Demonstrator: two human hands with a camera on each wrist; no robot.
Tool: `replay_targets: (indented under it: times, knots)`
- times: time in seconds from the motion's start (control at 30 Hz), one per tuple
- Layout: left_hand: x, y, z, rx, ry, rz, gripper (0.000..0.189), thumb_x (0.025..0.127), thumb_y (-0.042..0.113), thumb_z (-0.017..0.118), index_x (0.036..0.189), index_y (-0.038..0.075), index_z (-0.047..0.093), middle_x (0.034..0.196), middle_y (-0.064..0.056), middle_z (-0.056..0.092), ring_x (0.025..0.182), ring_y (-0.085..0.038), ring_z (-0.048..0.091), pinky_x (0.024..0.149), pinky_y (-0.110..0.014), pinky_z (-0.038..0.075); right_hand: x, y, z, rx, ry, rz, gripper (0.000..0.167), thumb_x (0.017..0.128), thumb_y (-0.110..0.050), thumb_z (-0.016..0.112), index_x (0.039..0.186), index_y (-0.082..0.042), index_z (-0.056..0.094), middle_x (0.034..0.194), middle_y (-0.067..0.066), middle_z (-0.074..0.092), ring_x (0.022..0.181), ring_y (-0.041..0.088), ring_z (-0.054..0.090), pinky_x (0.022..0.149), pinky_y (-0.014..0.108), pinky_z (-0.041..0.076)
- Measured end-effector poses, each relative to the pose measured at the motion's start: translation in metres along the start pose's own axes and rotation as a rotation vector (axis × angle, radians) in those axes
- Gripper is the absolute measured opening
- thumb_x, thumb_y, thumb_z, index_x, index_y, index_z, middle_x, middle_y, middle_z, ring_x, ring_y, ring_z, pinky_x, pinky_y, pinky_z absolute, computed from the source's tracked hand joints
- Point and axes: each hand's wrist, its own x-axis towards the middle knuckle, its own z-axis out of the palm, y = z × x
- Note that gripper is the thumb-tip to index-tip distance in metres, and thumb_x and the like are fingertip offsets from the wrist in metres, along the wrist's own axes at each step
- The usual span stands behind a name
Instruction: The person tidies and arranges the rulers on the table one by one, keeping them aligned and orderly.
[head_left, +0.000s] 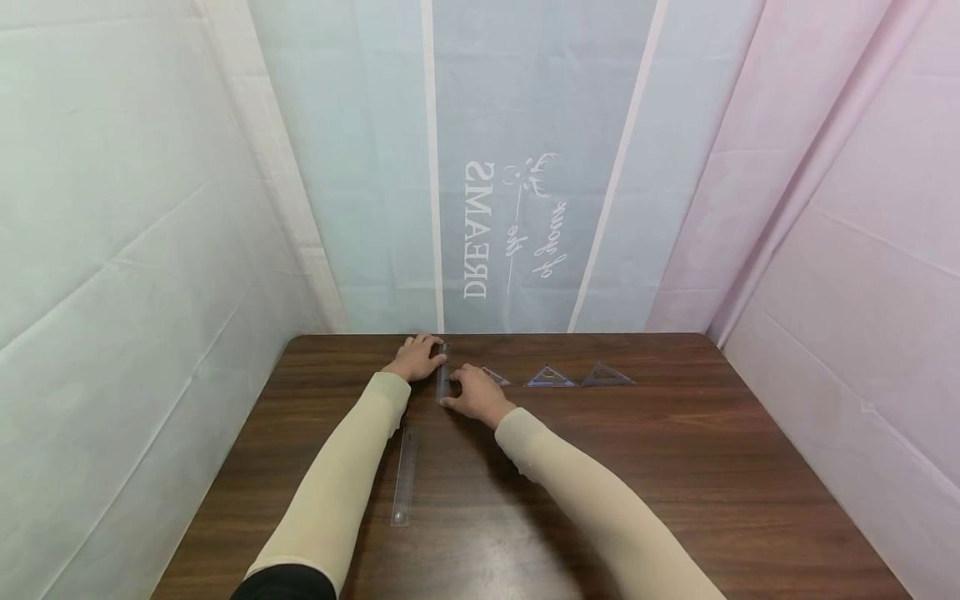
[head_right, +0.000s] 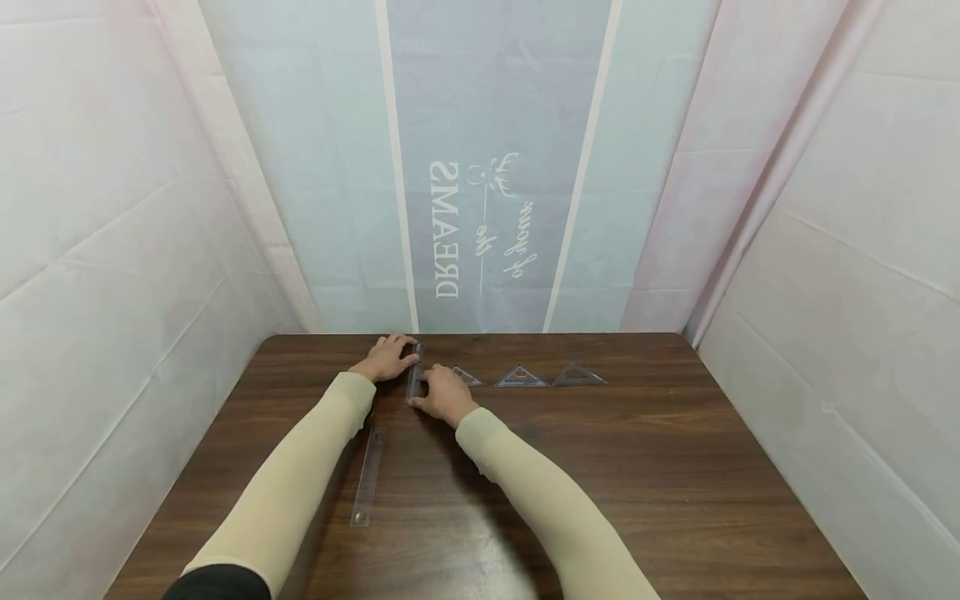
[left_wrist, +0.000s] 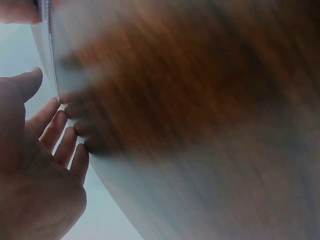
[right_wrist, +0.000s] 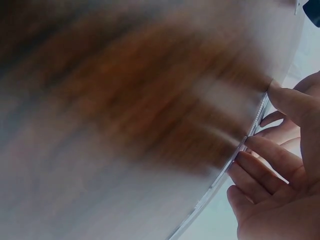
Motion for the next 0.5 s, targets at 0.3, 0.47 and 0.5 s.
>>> replay_targets:
  times: [0.3, 0.47, 0.5]
  knots:
    - [0.0029, -0.0029, -0.0028, -0.080, -0.028, -0.030, 0.055, 0.115, 0.038, 0.050, 0.159, 0.005, 0.047, 0.169, -0.021, 0.032, 0.153, -0.047, 0.030, 0.125, -0.063, 0.026, 0.0030, -0.0027, 0.0014, -0.016, -0.009, 0.017, 0.057, 0.098, -0.040, 0.081, 0.138, -0.001, 0.069, 0.132, 0.014, 0.068, 0.122, 0.030, 0.067, 0.106, 0.046, 0.055]
    - [0.0018, -0.0037, -0.0062, -0.156, -0.049, -0.045, 0.055, 0.115, 0.036, 0.050, 0.159, 0.004, 0.046, 0.170, -0.022, 0.031, 0.155, -0.047, 0.026, 0.126, -0.063, 0.024, 0.0025, -0.0053, -0.0004, -0.030, -0.022, 0.023, 0.055, 0.098, -0.039, 0.081, 0.137, -0.001, 0.070, 0.132, 0.014, 0.068, 0.121, 0.030, 0.068, 0.104, 0.044, 0.056]
    - [0.0015, -0.0041, -0.0070, -0.169, -0.049, -0.045, 0.055, 0.115, 0.036, 0.049, 0.159, 0.004, 0.046, 0.170, -0.023, 0.030, 0.155, -0.048, 0.025, 0.126, -0.064, 0.024, 0.0018, -0.0060, -0.0013, -0.031, -0.024, 0.024, 0.055, 0.099, -0.038, 0.081, 0.137, -0.001, 0.070, 0.132, 0.014, 0.068, 0.121, 0.030, 0.068, 0.104, 0.044, 0.056]
